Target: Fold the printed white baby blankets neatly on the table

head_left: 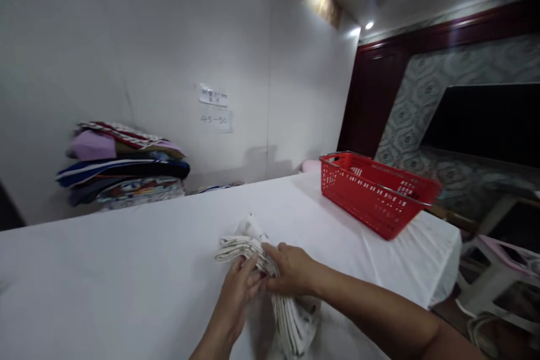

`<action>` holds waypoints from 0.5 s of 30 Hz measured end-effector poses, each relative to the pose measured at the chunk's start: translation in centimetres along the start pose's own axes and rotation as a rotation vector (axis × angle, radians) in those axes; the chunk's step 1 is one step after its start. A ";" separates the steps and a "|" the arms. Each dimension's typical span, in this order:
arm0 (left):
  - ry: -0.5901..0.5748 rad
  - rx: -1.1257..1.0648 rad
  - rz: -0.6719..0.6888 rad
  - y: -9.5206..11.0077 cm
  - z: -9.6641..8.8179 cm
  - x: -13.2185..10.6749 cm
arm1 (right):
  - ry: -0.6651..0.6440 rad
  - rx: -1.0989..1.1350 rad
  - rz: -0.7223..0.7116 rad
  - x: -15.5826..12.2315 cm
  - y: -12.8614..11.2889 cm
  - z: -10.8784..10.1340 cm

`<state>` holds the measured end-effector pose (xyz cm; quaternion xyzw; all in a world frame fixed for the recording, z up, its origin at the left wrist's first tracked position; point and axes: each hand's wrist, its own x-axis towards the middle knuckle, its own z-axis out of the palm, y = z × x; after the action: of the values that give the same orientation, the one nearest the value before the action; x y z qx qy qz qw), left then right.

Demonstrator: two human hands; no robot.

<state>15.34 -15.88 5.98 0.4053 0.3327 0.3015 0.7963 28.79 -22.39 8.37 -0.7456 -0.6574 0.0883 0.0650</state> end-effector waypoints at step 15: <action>-0.016 0.336 0.073 -2.2 0.0 0.5 | 0.037 0.225 -0.025 -1.9 5.5 -4.5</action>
<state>16.12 -16.61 3.99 0.5470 0.3573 0.2670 0.7084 34.84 -24.87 11.66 -0.7269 -0.6511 0.1469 0.1616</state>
